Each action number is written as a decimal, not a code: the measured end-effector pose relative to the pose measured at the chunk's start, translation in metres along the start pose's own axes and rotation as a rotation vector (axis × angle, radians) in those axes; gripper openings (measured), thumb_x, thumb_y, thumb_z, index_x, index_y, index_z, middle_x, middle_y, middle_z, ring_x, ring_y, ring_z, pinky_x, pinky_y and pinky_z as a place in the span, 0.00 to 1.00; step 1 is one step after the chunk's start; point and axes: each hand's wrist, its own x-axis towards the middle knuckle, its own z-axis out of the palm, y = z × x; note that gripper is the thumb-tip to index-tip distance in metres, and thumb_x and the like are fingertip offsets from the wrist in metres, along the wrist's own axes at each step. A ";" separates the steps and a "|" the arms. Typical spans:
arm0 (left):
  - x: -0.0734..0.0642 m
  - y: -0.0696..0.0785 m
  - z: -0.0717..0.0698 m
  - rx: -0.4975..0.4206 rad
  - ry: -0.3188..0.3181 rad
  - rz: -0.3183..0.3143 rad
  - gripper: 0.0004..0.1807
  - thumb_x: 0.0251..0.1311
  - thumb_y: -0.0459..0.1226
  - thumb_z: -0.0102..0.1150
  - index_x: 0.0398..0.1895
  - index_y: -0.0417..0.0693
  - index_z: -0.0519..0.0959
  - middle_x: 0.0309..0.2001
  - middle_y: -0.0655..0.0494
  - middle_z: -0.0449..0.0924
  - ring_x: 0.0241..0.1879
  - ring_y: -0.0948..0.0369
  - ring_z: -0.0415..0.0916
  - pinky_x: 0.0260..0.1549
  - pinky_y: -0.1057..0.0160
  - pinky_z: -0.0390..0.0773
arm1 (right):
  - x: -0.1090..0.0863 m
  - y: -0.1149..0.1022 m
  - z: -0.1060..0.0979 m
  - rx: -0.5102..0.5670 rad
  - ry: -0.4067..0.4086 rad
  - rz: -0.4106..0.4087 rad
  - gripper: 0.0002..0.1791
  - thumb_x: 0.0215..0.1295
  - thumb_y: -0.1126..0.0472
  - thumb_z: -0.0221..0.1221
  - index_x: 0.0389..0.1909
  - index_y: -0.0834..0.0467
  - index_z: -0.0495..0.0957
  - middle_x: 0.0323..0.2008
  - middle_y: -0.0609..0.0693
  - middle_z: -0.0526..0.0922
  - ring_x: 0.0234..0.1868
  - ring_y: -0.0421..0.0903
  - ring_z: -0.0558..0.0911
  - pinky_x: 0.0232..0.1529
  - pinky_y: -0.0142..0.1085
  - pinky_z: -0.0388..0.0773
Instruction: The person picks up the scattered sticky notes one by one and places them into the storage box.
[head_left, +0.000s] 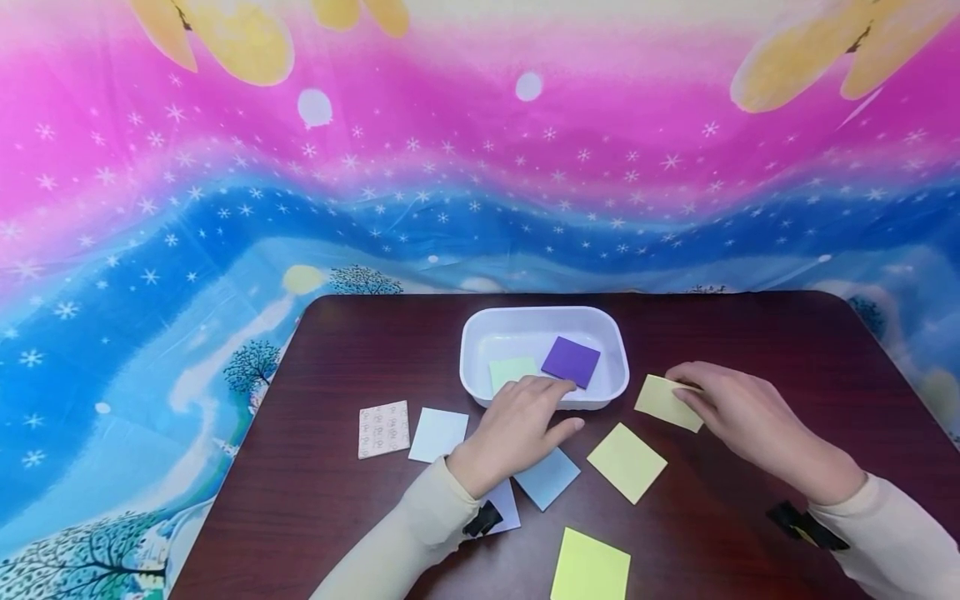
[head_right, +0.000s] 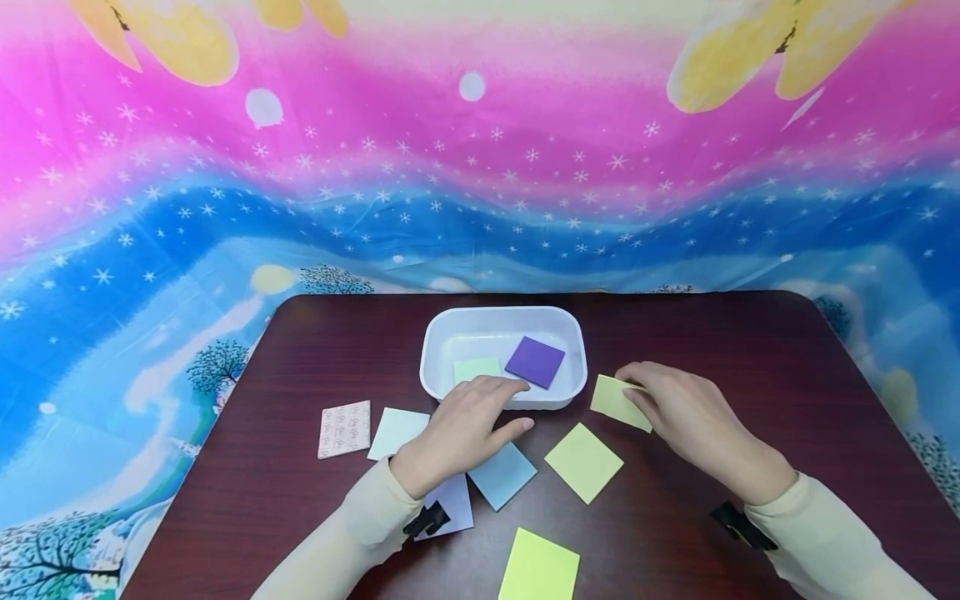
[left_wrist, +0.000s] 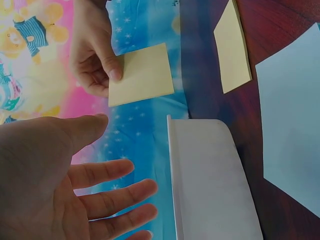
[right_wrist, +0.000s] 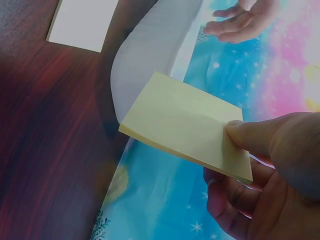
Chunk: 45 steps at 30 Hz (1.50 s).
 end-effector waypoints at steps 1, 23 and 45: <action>0.000 -0.001 0.000 0.000 0.002 0.000 0.26 0.69 0.54 0.59 0.64 0.53 0.76 0.58 0.58 0.84 0.60 0.59 0.79 0.57 0.56 0.78 | 0.001 -0.001 0.000 0.001 -0.002 0.000 0.14 0.58 0.64 0.71 0.45 0.52 0.84 0.37 0.43 0.87 0.26 0.31 0.71 0.26 0.34 0.71; -0.005 -0.010 -0.004 -0.012 -0.010 -0.047 0.27 0.70 0.54 0.58 0.67 0.52 0.75 0.61 0.57 0.82 0.63 0.58 0.78 0.62 0.55 0.76 | 0.011 -0.013 0.004 0.016 0.017 -0.035 0.14 0.57 0.65 0.71 0.44 0.52 0.84 0.36 0.44 0.87 0.27 0.34 0.74 0.27 0.35 0.74; -0.009 -0.025 -0.009 -0.055 0.002 -0.084 0.28 0.70 0.53 0.58 0.67 0.51 0.75 0.64 0.56 0.80 0.64 0.56 0.76 0.62 0.52 0.76 | 0.022 -0.021 0.007 0.039 0.039 -0.053 0.14 0.58 0.65 0.71 0.44 0.51 0.84 0.36 0.43 0.87 0.26 0.34 0.72 0.24 0.32 0.70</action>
